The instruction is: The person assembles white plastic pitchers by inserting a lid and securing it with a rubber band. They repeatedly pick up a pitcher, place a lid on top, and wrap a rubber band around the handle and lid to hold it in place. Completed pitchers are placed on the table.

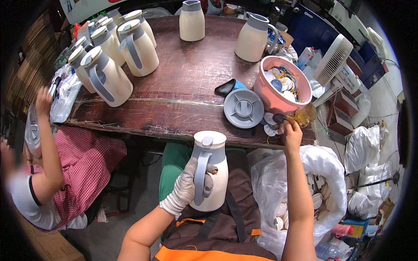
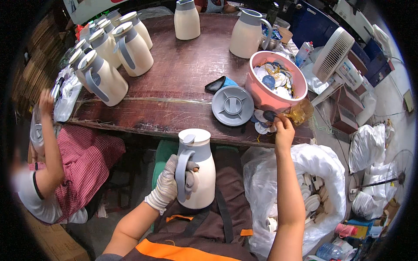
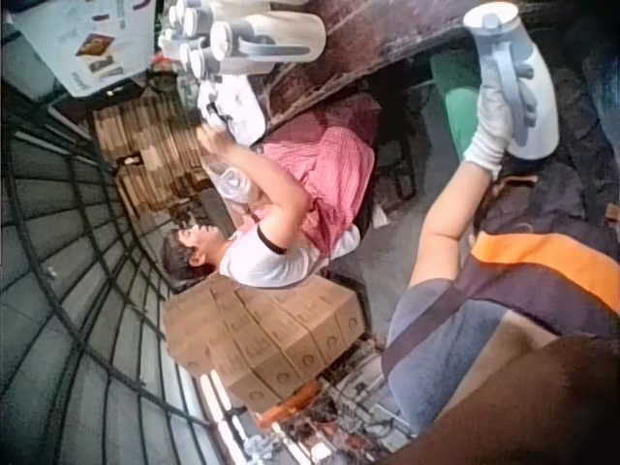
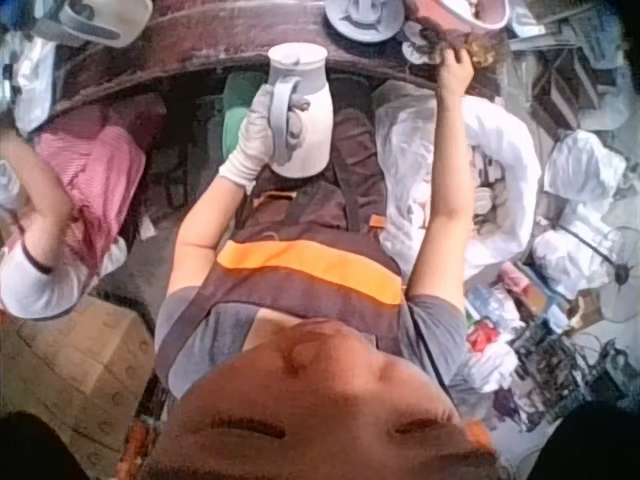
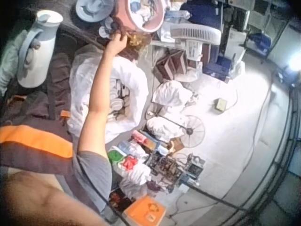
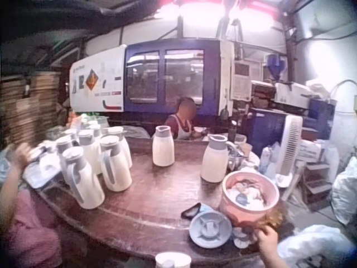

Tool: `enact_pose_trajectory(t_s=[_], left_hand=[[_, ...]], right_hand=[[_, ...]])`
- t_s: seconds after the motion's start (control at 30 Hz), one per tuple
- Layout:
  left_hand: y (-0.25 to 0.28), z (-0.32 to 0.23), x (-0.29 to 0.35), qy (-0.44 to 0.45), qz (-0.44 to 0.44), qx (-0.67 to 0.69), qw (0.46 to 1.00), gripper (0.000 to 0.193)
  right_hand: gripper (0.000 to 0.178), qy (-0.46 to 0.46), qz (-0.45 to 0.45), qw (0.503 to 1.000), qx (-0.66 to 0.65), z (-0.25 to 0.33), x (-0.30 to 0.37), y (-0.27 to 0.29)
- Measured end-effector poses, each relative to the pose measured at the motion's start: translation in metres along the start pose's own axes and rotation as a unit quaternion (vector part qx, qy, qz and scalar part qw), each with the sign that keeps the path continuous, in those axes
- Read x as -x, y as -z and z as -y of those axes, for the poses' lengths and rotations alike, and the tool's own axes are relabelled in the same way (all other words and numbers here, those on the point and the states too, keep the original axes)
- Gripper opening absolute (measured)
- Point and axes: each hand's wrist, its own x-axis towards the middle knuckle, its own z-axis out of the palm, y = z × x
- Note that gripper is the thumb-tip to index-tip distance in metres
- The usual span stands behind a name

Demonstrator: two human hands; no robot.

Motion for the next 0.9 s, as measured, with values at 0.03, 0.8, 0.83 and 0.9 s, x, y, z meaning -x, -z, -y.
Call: enact_pose_trajectory(t_s=[0.03, 0.8, 0.83, 0.9], left_hand=[[0.001, 0.0, -0.001, 0.003, 0.002, 0.017, 1.0, 0.073], [0.007, 0.002, -0.003, 0.01, -0.01, 0.058, 0.998, 0.068], [0.008, 0.001, -0.003, 0.007, -0.009, 0.056, 0.998, 0.068], [0.009, 0.001, -0.003, 0.006, -0.008, 0.054, 0.998, 0.068]], right_hand=[[0.025, -0.053, -0.006, 0.993, -0.101, 0.0, 0.0, 0.002], [0.017, 0.058, 0.056, 0.984, 0.16, 0.027, 0.003, -0.005], [0.016, 0.02, 0.066, 0.99, 0.121, 0.028, 0.003, -0.01], [0.014, 0.04, 0.038, 0.994, 0.089, 0.032, 0.008, -0.016]])
